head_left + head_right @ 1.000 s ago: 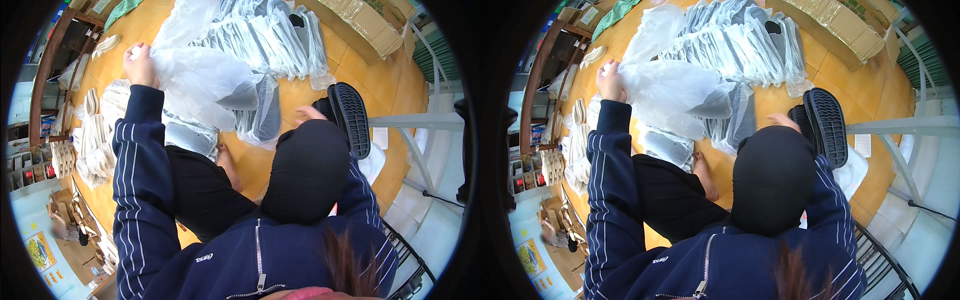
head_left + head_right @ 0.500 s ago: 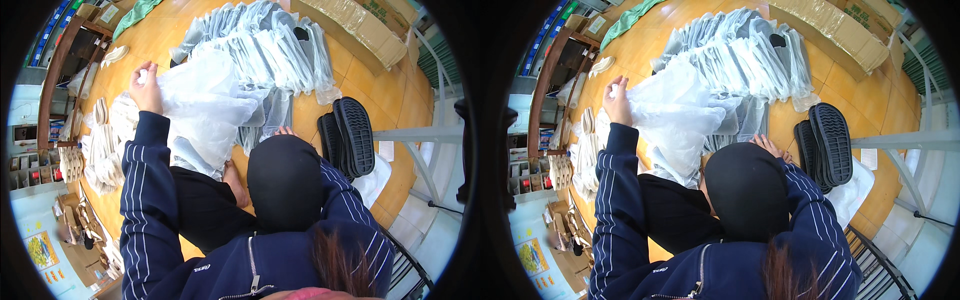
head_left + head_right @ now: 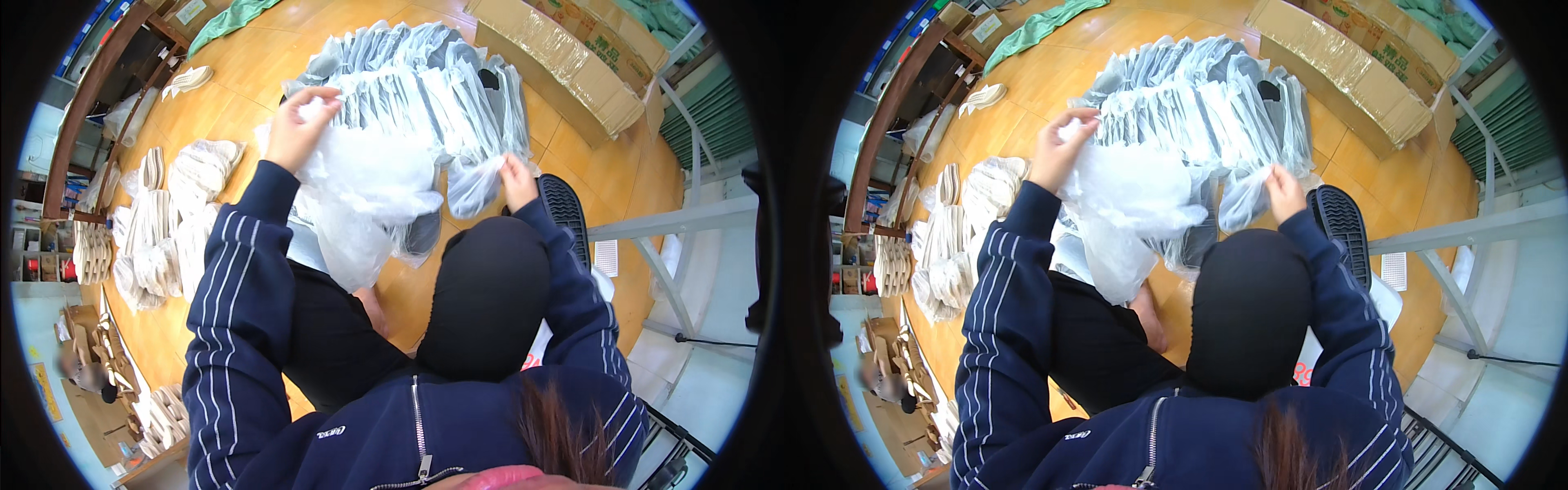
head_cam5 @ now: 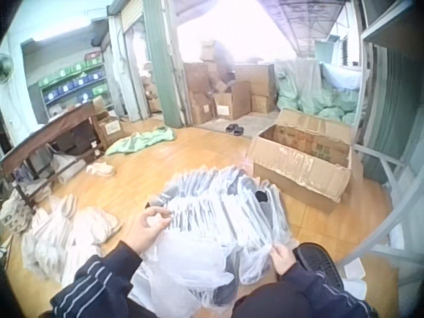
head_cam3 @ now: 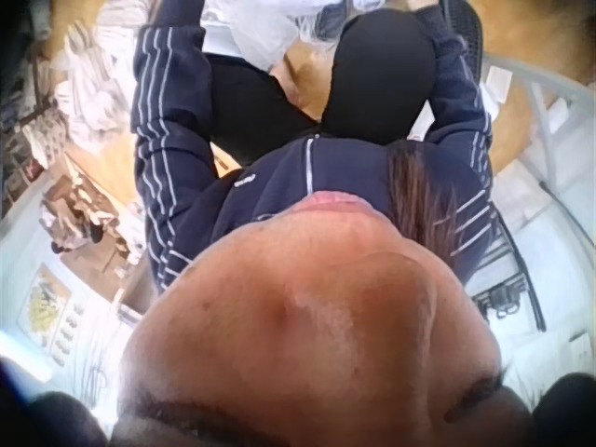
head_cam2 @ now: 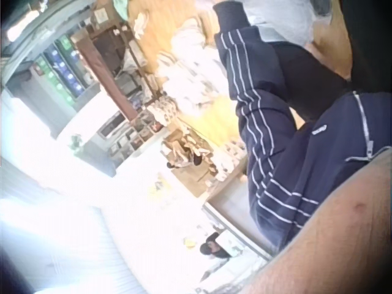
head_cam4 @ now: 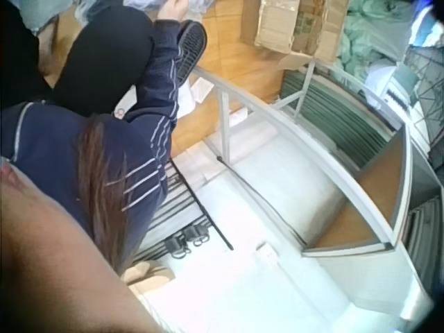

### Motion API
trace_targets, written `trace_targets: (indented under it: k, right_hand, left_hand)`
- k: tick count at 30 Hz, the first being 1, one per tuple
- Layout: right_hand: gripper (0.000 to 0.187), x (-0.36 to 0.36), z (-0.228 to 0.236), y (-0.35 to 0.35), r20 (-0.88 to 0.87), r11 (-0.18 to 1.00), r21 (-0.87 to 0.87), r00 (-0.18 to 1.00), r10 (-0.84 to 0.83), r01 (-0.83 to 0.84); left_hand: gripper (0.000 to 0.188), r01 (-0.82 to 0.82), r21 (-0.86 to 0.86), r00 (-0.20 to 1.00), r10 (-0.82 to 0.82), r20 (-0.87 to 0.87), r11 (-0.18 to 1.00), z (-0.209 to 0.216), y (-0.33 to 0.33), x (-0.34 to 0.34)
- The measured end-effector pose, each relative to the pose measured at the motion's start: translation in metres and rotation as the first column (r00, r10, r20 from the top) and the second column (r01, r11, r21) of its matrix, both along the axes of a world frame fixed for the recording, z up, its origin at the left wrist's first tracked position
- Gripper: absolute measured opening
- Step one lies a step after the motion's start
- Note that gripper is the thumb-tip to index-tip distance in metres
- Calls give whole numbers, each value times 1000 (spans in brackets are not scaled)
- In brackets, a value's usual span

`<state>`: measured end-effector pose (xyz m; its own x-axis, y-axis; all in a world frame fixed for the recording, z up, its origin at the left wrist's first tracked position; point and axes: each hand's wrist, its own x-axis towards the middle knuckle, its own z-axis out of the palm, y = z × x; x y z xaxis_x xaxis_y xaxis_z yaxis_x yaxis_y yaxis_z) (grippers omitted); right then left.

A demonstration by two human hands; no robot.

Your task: The person sits on the floor and repeatedly picks up black slipper soles, places them into clear plastic bags, and sets the packaged items aside. The person handles the soles one at a time, turning them over to inspect the tread before bagging.

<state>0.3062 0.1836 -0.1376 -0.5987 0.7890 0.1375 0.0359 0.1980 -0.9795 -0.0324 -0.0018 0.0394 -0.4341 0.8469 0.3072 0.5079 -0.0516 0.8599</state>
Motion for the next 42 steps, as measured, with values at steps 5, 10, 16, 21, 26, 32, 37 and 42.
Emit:
trace_targets:
  k: [5,10,16,21,26,32,37,42]
  right_hand:
    - [17,-38,162,20,-48,922,-153,934,353,-356]
    - [18,-69,261,-22,-88,963,-155,974,210,-222]
    - [18,-76,229,-18,-299,883,-455,953,-35,-111]
    - [21,-79,224,-10,-266,982,168,963,-37,84]
    - [26,-73,233,-19,8,719,645,943,333,-259]
    - [20,-80,226,-36,345,801,339,857,384,-494]
    - [24,-76,218,-28,461,865,122,800,385,-486]
    - [20,-82,216,-41,426,700,583,889,169,-413]
  left_hand:
    - [54,350,-188,927,-369,-74,918,14,-1,45]
    - [70,620,-211,785,-593,181,756,24,-3,68]
    - [57,684,-172,726,-639,253,709,19,3,85]
    - [40,425,-322,866,-483,-128,846,7,15,72]
    - [35,190,-412,810,-380,-447,891,-5,7,51]
    - [34,202,-348,796,-360,-486,915,-18,-3,31]
    - [42,192,-463,838,-390,-381,866,14,-7,46]
    - [38,280,-449,859,-430,-279,849,15,-8,48]
